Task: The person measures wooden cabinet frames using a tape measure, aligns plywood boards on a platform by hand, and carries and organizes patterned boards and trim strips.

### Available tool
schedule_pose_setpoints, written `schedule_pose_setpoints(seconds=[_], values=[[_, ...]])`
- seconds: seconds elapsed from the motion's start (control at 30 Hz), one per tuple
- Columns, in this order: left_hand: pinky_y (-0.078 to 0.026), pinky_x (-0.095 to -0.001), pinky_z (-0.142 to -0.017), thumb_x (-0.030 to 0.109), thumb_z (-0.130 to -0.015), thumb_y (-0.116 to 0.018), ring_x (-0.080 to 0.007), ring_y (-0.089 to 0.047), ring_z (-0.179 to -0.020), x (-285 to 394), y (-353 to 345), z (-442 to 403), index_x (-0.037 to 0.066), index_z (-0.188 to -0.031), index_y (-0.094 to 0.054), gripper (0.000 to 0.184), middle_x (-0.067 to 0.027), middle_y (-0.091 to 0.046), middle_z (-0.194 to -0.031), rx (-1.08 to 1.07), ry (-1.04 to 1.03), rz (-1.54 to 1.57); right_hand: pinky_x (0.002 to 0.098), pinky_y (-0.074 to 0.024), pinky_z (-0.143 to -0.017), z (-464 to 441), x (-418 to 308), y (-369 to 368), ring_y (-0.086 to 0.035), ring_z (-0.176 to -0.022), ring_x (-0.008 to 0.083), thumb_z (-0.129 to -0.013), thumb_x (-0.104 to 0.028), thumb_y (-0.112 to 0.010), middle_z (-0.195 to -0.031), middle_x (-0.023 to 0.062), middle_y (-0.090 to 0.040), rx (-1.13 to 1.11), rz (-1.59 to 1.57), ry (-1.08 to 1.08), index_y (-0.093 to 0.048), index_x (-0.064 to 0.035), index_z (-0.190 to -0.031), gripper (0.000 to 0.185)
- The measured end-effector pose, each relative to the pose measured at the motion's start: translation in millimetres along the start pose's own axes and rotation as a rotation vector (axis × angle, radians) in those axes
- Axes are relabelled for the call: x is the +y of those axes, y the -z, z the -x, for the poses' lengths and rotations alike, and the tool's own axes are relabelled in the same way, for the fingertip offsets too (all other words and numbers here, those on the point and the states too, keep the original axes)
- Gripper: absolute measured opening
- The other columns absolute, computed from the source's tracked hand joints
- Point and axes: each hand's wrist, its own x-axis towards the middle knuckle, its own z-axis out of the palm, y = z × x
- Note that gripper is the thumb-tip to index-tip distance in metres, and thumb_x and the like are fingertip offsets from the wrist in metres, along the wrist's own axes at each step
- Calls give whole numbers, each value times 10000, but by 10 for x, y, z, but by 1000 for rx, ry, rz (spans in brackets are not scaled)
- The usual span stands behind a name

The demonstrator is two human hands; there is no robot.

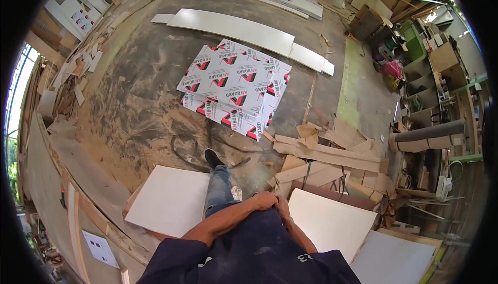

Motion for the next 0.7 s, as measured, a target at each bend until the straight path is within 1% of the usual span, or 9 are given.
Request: schedule_pose_setpoints(seconds=[0.07, 0.17, 0.3, 0.33, 0.43, 0.5, 0.57, 0.6, 0.7], values=[[-511, -427, -756, 129, -807, -501, -339, -647, -872, -178, 359, 172, 31, -853, -678, 207, -205, -659, -914, -16, 83, -86, 471, -443, -769, -251, -498, -51, -577, -899, 453, -892, -473, -445, -916, 290, -617, -106, 137, -10, -604, 54, -917, 551], [-508, -433, -755, 142, -809, -499, -339, -646, -867, -587, 922, 531, 7, -857, -663, 218, -219, -653, -912, 14, 189, -183, 487, -440, -789, -704, -1017, -436, -576, -896, 455, -889, -496, -433, -927, 286, -620, -107, 266, -20, -606, 34, -953, 561], [-494, -454, -745, 150, -820, -492, -358, -629, -850, -1155, 1844, 1235, 20, -893, -647, 215, -216, -642, -921, 84, 300, -190, 470, -438, -804, -1358, -1943, -1033, -558, -941, 398, -911, -364, -445, -963, 227, -607, -157, 312, 160, -604, -12, -982, 392], [-483, -457, -749, 155, -831, -489, -363, -619, -854, -1266, 1985, 1449, 19, -885, -639, 209, -204, -636, -906, 234, 370, -82, 453, -440, -806, -1579, -1798, -1216, -543, -978, 346, -908, -284, -457, -982, 189, -599, -78, 346, 342, -612, -38, -961, 295], [-450, -463, -752, 174, -863, -481, -378, -583, -843, -1724, 2224, 2290, 13, -844, -612, 208, -182, -608, -863, 877, 471, 214, 455, -442, -803, -1823, -2302, -1302, -533, -994, 312, -901, -300, -465, -990, 161, -607, 125, 707, 471, -614, -50, -931, 293], [-440, -456, -732, 203, -863, -500, -381, -572, -804, -1940, 2132, 2965, -1, -823, -590, 227, -188, -593, -827, 1154, 643, 198, 415, -473, -753, -1831, -2782, -1235, -580, -943, 296, -856, -265, -553, -965, 155, -625, 147, 705, 458, -611, -45, -917, 236], [-447, -439, -697, 207, -833, -537, -351, -579, -760, -2122, 1706, 3600, 10, -751, -588, 219, -179, -592, -778, 1062, 953, 206, 337, -493, -715, -1893, -2982, -1249, -622, -858, 236, -804, -208, -649, -903, 130, -643, -100, 139, 144, -608, -32, -936, 224], [-462, -386, -686, 168, -837, -518, -302, -594, -741, -2086, 1545, 3855, 20, -732, -595, 197, -175, -609, -793, 1103, 978, 511, 337, -493, -715, -1965, -3016, -1286, -622, -858, 236, -804, -208, -649, -903, 130, -643, -109, 143, 150, -608, -32, -936, 224], [-467, -323, -734, 138, -842, -487, -194, -607, -780, -2245, 720, 4275, 17, -828, -634, 191, -93, -646, -823, 1153, 754, 1000, 276, -494, -710, -2230, -3336, -1363, -622, -796, 163, -787, -166, -697, -836, 77, -642, -419, -217, 123, -608, -19, -977, 256]])
